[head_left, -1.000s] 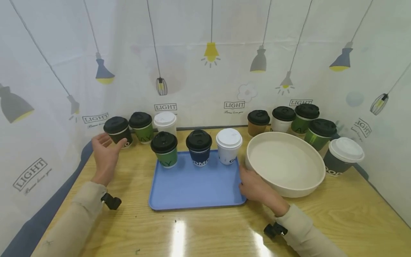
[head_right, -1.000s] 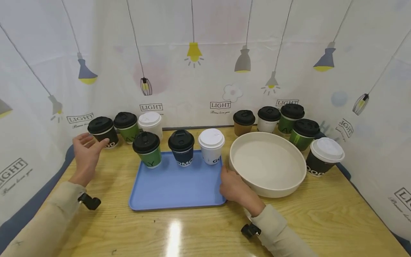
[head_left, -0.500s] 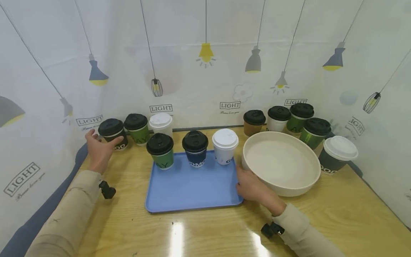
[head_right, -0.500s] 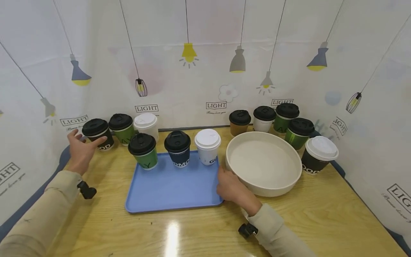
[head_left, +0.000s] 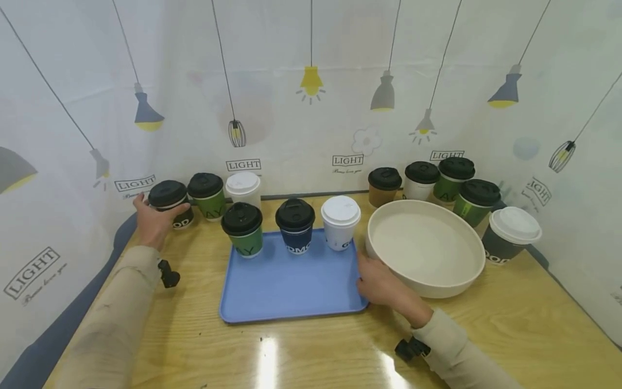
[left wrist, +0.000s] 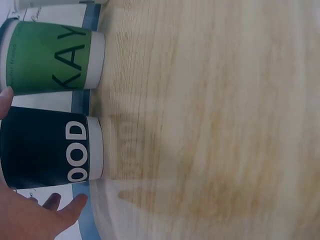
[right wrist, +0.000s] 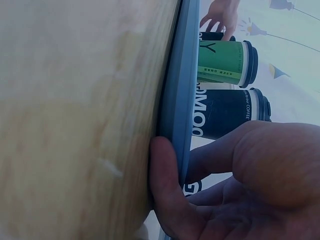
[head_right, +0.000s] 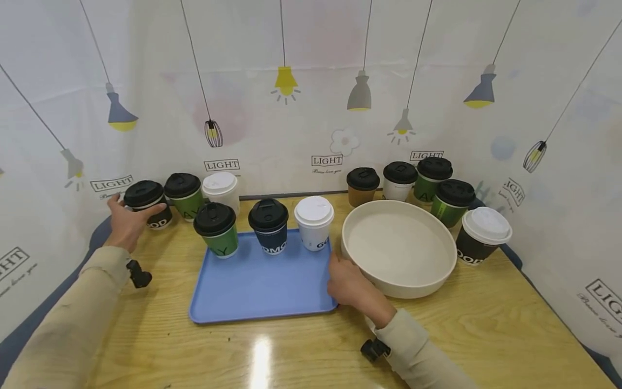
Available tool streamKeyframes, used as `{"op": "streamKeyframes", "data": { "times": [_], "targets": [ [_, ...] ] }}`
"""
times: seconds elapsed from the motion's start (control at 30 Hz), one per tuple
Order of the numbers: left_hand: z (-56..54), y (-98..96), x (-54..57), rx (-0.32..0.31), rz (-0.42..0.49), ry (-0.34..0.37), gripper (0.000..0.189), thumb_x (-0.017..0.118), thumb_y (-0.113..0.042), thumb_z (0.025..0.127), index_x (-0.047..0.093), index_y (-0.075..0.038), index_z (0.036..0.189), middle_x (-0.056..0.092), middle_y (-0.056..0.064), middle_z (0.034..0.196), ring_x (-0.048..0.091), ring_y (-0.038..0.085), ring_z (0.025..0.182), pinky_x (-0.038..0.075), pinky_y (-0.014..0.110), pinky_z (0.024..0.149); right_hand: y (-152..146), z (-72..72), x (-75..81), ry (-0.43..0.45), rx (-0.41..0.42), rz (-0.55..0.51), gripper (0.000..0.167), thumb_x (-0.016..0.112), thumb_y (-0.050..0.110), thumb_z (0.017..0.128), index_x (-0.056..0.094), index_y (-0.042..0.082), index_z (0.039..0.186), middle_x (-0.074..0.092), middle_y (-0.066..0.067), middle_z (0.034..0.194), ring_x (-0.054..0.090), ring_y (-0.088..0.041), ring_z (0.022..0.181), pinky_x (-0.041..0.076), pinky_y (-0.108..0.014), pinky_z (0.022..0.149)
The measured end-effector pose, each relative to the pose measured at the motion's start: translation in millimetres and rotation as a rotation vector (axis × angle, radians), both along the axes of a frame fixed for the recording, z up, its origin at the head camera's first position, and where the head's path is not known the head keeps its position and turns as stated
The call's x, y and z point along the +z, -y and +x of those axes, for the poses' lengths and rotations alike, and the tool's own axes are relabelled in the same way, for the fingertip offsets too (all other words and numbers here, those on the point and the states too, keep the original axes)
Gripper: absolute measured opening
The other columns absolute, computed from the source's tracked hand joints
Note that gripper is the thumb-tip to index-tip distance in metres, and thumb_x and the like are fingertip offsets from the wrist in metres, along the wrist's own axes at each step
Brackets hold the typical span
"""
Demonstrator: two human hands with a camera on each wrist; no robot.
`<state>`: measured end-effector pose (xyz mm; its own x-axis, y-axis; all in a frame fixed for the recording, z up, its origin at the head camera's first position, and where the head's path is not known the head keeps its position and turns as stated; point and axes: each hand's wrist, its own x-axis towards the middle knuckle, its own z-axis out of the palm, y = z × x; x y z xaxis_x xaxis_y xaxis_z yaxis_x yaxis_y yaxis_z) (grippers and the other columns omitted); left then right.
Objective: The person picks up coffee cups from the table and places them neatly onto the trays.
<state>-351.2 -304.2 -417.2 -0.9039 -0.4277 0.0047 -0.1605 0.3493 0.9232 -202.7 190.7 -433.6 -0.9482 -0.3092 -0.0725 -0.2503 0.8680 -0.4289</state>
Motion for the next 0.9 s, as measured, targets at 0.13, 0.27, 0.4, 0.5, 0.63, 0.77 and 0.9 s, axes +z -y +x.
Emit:
{"op": "streamKeyframes", "data": {
  "times": [0.13,0.27,0.4,0.5,0.63,0.77,0.9],
  "targets": [
    [-5.3,2.0,-1.8,0.004,-0.030,0.020,0.124,0.082,-0.043,0.085,-0.011,-0.023,0.165,0.012,0.016,0.173,0.020,0.034,0.159,0.023,0.047,0.132,0.0,1.2,0.1,-0.002,0.004,0.001,0.070,0.054,-0.002,0.088,0.029,-0.021,0.150,0.052,-0.039,0.143,0.061,-0.047,0.126,0.054,-0.056,0.104],
    [-8.8,3.0,-2.4,0.000,-0.049,0.032,0.122,0.080,-0.043,0.086,-0.011,-0.021,0.165,0.014,0.019,0.172,0.021,0.035,0.159,0.021,0.047,0.132,0.2,2.0,0.8,-0.012,0.009,0.006,0.070,0.055,-0.002,0.087,0.029,-0.022,0.150,0.053,-0.039,0.142,0.063,-0.045,0.123,0.055,-0.055,0.102],
    [-11.2,2.2,-1.6,-0.002,-0.060,0.035,0.119,0.078,-0.043,0.088,-0.010,-0.020,0.165,0.015,0.021,0.171,0.022,0.037,0.158,0.023,0.048,0.132,0.2,2.0,2.0,-0.017,0.007,0.007,0.070,0.055,-0.003,0.087,0.030,-0.021,0.149,0.056,-0.038,0.139,0.064,-0.044,0.119,0.057,-0.055,0.099],
    [-10.4,3.4,-1.3,0.009,-0.052,0.038,0.118,0.078,-0.042,0.088,-0.009,-0.021,0.165,0.014,0.020,0.172,0.022,0.036,0.158,0.024,0.048,0.132,1.1,1.8,2.0,-0.020,0.008,0.010,0.069,0.055,-0.003,0.087,0.031,-0.021,0.149,0.057,-0.038,0.137,0.065,-0.044,0.117,0.057,-0.055,0.096],
    [-9.5,6.0,-2.4,0.019,-0.054,0.030,0.120,0.081,-0.043,0.085,-0.005,-0.019,0.166,0.014,0.017,0.172,0.022,0.034,0.158,0.024,0.047,0.132,1.2,1.6,1.8,-0.018,0.005,0.011,0.071,0.055,-0.002,0.087,0.030,-0.021,0.150,0.058,-0.038,0.136,0.067,-0.042,0.113,0.058,-0.054,0.094],
    [-6.8,7.8,-4.6,0.018,-0.099,0.018,0.121,0.082,-0.045,0.083,0.002,-0.012,0.166,0.017,0.017,0.171,0.024,0.035,0.157,0.026,0.049,0.131,1.0,1.7,1.3,-0.018,-0.001,0.010,0.072,0.055,-0.002,0.087,0.029,-0.020,0.152,0.061,-0.038,0.132,0.067,-0.041,0.111,0.059,-0.054,0.093],
    [-2.5,8.9,-7.1,0.015,-0.133,0.034,0.122,0.081,-0.049,0.083,0.003,-0.005,0.165,0.017,0.020,0.170,0.024,0.038,0.156,0.027,0.051,0.130,1.1,1.9,0.8,-0.017,-0.003,0.013,0.072,0.055,-0.002,0.086,0.029,-0.019,0.152,0.062,-0.037,0.129,0.068,-0.040,0.108,0.059,-0.053,0.090]
  ]
}}
